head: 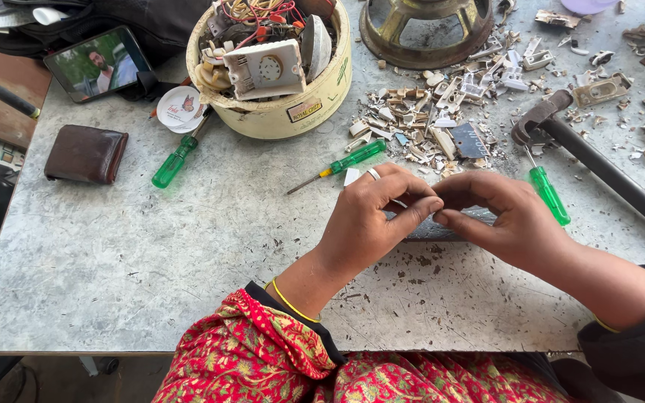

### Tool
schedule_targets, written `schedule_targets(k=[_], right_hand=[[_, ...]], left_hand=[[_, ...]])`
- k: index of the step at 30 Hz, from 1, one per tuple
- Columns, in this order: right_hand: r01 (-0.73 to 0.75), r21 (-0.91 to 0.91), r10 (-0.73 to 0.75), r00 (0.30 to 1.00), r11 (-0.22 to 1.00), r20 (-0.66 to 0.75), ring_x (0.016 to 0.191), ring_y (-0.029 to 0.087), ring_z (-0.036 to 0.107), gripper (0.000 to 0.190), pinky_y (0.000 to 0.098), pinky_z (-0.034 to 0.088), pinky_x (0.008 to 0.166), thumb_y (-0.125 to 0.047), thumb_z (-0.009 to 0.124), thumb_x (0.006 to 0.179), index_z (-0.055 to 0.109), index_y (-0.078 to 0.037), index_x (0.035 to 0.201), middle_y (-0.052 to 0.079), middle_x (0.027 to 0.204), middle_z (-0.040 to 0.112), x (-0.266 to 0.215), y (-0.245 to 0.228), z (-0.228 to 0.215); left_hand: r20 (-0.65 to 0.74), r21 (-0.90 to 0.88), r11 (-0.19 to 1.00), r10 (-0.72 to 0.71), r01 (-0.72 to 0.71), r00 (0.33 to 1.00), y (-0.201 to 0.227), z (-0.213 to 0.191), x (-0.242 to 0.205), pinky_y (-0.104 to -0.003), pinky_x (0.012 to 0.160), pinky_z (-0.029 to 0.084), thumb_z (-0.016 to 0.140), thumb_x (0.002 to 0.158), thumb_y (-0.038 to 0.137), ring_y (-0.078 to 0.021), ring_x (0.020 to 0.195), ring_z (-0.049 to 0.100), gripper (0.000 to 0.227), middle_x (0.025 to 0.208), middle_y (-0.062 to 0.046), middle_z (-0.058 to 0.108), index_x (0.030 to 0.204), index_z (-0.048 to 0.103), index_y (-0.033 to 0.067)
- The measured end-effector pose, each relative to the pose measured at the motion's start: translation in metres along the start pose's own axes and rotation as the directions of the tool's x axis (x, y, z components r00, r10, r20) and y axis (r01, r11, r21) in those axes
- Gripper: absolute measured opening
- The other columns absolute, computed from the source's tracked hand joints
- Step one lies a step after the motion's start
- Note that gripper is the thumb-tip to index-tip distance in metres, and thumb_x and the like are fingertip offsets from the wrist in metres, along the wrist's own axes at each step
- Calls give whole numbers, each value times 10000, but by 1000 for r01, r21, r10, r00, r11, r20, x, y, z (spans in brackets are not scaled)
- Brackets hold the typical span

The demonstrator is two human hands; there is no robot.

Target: The person uses a screwdriver and a hammer to disassemble and modify small electrical components on a workbench. They repeatedly strike the components with the hammer and use the screwdriver to pry or adjust internal parts.

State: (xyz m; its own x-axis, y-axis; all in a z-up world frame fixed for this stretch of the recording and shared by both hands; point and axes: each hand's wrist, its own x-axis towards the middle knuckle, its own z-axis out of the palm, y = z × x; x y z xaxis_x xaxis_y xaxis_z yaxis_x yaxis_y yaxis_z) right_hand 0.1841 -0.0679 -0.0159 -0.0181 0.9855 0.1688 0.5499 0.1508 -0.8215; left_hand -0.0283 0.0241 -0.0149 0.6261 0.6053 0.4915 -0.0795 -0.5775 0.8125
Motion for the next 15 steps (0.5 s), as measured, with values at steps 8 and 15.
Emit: schedule_targets(k=[8,15], right_hand=[[52,-71,-58,994,996,-98,1063,178,757,412,321,608,923,-52,737,861,633,-38,1260,83,1132,758,-2,-10,0],[131,-56,-137,983,990,-121,1089,191,739,399,317,595,931,-30,754,848,588,-25,1210,104,1132,721,-5,-3,1]], left_hand=[[97,-355,906,-208,229,973,-12,7,1,-272,872,638,727,1011,116,-127,1011,736,264,1118,-64,747,1258,687,33],[82,-252,961,-100,117,992,-5,4,0,-277,890,663,778,951,99,-138,1055,739,373,1192,-67,697,1307,673,59]])
